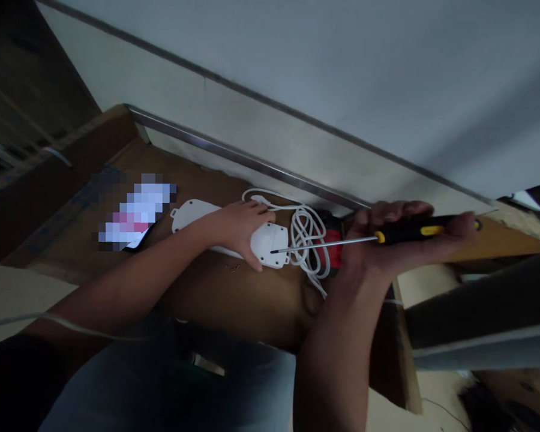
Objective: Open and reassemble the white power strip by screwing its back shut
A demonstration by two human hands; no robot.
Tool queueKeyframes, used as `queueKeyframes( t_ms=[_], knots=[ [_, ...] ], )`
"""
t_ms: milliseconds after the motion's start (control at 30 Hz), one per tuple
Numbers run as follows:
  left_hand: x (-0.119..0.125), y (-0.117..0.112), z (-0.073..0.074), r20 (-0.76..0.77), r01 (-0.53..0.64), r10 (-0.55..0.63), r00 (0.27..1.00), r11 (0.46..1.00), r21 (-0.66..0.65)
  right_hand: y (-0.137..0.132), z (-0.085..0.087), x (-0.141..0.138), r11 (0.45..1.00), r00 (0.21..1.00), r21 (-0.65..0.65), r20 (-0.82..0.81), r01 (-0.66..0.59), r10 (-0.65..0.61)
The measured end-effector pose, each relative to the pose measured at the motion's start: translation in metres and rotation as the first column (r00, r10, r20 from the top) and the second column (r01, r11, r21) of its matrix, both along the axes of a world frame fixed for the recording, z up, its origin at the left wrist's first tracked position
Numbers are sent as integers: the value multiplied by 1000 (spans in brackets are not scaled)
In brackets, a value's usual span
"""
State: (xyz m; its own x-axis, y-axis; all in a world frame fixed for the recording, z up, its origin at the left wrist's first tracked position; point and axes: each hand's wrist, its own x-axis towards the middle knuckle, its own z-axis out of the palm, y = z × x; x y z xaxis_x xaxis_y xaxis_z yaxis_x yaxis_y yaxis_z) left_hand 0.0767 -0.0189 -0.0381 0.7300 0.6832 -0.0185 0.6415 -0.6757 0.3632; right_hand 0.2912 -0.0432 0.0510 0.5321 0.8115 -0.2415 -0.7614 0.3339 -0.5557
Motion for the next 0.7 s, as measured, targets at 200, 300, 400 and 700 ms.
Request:
queueKeyframes(
  t_ms=[200,300,400,700],
  knots=[
    [-3,12,2,11,9,-8,1000,993,-115,24,-43,-18,968,841,178,538,-177,55],
    [-3,14,5,37,-46,53,998,985,-169,26,-52,-30,946,784,218,618,-241,57],
    [-2,13,6,30,-71,75,997,988,-138,22,-53,-37,931,766,265,642,-253,25],
    [2,12,3,83,-81,91,992,989,-123,11,-47,-51,905,753,317,657,-283,5]
  ],
)
